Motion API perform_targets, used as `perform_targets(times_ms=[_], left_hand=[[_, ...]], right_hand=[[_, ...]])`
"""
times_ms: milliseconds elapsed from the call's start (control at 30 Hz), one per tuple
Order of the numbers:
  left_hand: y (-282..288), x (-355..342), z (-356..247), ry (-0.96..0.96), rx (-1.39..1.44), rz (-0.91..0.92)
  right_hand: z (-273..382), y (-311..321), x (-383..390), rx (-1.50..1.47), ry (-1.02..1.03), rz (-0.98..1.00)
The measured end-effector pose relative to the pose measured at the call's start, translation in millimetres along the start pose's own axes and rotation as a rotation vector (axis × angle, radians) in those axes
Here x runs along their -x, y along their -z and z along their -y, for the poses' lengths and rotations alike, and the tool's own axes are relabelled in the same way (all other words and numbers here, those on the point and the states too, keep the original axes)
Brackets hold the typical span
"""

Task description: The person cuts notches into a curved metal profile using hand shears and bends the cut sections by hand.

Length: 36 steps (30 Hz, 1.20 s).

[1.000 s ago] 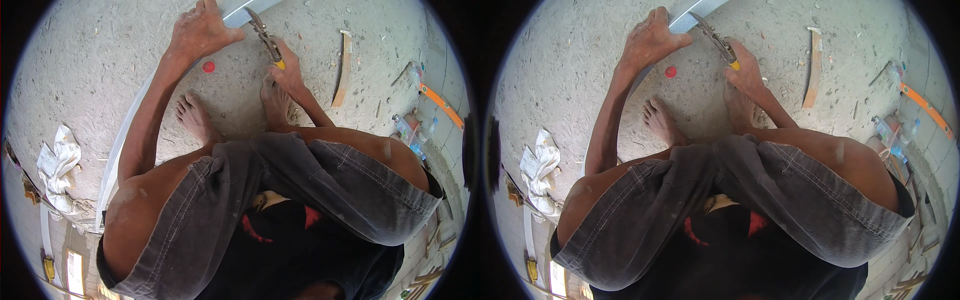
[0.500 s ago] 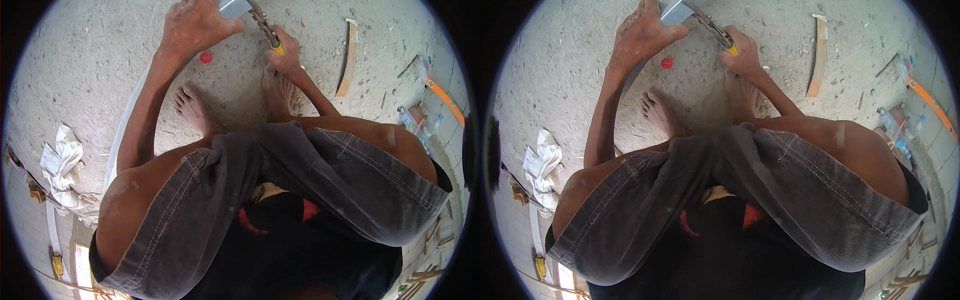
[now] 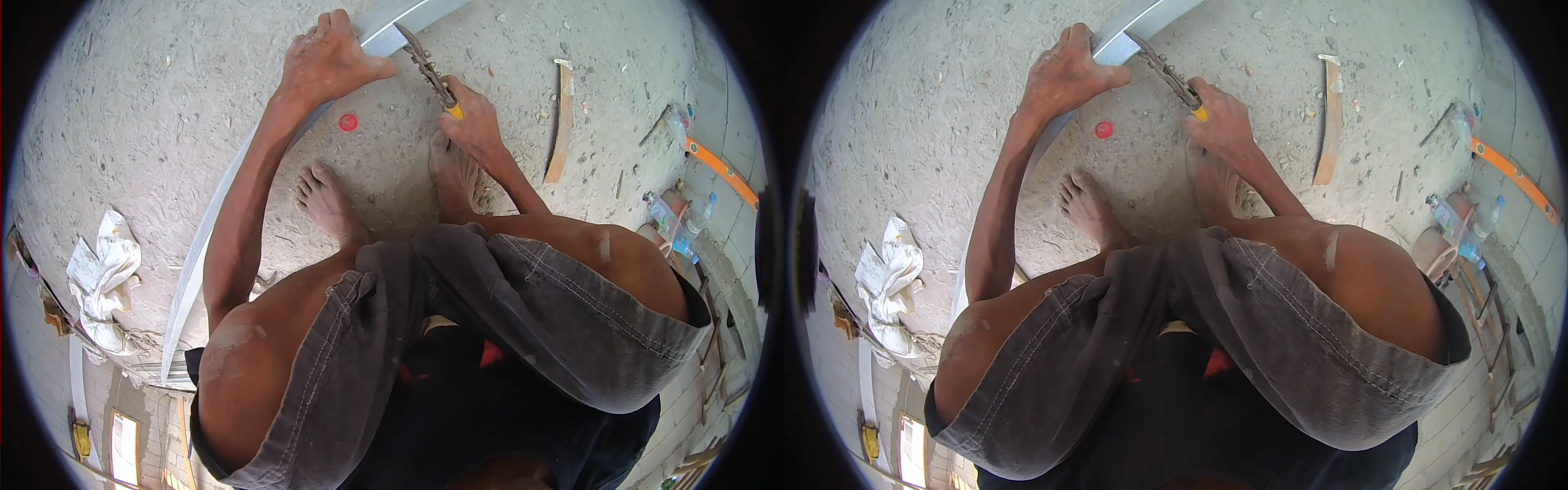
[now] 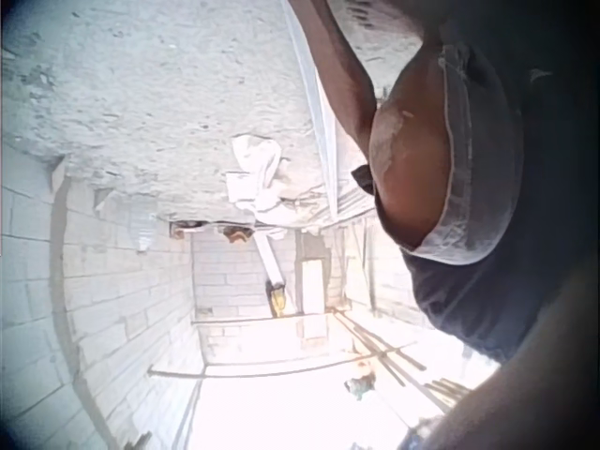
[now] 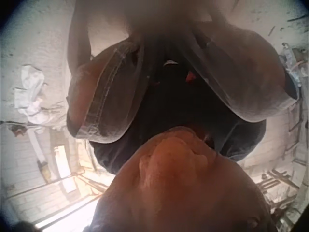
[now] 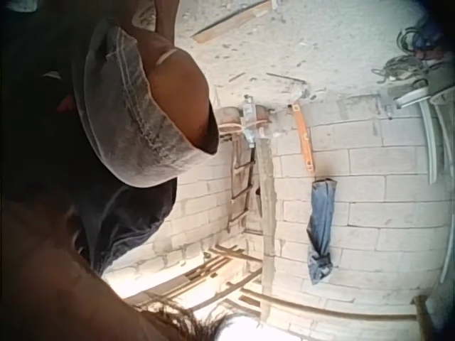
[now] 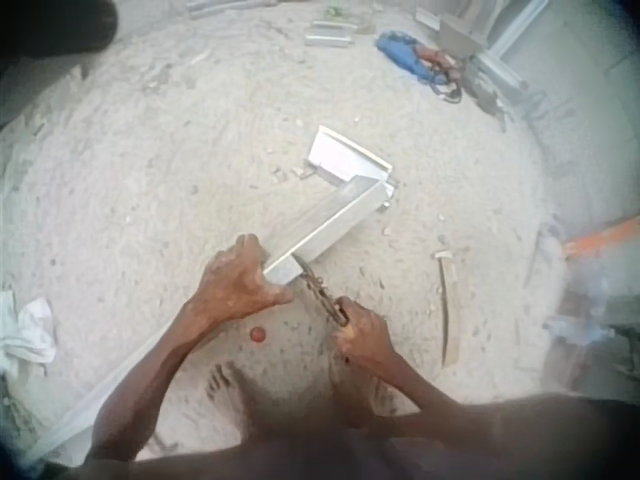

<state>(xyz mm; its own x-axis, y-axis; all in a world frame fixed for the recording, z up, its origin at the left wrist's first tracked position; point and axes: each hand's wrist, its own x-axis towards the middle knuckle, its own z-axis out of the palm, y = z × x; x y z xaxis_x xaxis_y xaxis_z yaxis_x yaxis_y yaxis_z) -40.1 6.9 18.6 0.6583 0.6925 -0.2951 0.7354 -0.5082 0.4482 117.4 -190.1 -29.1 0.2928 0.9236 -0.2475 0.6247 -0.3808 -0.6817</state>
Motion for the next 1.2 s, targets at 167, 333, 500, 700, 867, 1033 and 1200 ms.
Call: perform_targets(times_ms=[167, 333, 500, 700, 867, 1033, 1200], left_hand=[[11.1, -10.5, 1.4, 0.044, 0.109, 0.147], [6.6, -15.4, -2.3, 0.015, -0.004, 0.022], [-7.3, -12.1, 4.4, 0.038, 0.029, 0.041], [-21.5, -1.4, -0.8, 0.022, 0.048, 0.051], [-34.8, 0.7, -3.4, 0.040, 0.059, 0.119], [-32.4, -5.5, 6.5, 0.051, 0.135, 0.193], [2.9, -21.6, 35.3, 0.069, 0.195, 0.237]], right_hand=[[28.1, 23.6, 5.6, 0.170, -0.142, 0.085], [25.3, 20.2, 2.2, 0.343, -0.132, 0.008], [11.4, 16.8, 8.7, 0.256, -0.094, 0.071], [-6.3, -1.1, 29.7, -0.136, -0.087, -0.042], [-6.2, 3.5, 45.4, -0.389, -0.271, -0.026], [30.0, 67.6, 35.7, -0.488, -0.462, 0.331], [60.4, 113.3, 24.2, -0.345, -0.449, 0.398]])
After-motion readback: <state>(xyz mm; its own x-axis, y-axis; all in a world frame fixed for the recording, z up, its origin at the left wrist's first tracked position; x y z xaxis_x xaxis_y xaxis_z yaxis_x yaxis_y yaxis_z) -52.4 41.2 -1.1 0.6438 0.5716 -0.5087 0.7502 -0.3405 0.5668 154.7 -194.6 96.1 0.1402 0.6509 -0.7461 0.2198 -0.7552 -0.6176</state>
